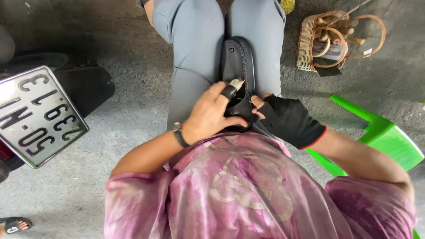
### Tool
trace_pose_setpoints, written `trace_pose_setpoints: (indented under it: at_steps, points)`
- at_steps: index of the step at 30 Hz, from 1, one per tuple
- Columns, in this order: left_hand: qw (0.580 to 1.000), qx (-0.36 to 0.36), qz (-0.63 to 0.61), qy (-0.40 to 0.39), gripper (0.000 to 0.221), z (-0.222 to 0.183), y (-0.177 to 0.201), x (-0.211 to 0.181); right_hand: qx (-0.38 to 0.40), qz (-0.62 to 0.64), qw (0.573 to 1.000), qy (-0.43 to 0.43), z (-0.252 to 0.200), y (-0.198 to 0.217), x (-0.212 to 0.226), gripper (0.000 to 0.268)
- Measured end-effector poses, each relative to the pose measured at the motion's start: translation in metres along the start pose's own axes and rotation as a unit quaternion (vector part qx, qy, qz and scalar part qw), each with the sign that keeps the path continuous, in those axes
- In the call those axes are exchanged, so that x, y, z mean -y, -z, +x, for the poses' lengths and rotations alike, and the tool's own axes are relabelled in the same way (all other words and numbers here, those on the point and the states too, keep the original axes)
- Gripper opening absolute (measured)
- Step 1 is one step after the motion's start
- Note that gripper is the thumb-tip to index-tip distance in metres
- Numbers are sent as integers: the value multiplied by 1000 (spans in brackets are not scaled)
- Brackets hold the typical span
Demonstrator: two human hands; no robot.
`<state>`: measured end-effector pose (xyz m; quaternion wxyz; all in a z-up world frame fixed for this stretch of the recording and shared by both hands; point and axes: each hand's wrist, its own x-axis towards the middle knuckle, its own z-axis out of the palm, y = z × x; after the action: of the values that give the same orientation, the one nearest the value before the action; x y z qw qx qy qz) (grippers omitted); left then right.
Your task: Hand-sewing the sole of a black leather shoe using a needle and thread at a repair station.
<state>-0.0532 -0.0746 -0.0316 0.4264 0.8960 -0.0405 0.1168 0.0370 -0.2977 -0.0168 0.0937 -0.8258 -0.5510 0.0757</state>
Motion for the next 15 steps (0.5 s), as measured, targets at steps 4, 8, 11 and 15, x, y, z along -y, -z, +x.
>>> trace_pose_setpoints:
  at_steps: [4, 8, 11, 15]
  points:
    - [995, 3, -97, 18, 32, 2, 27, 6, -20, -37, 999, -12, 9, 21, 8, 32]
    - [818, 123, -537, 162, 19, 18, 35, -9, -44, -9, 998, -44, 8, 19, 11, 36]
    - [869, 92, -473, 115, 11, 24, 18, 0, -59, 54, 994, -71, 0, 3, 10, 35]
    - [959, 46, -274, 48, 22, 25, -8, 13, -131, 21, 984, -115, -3, -10, 20, 36]
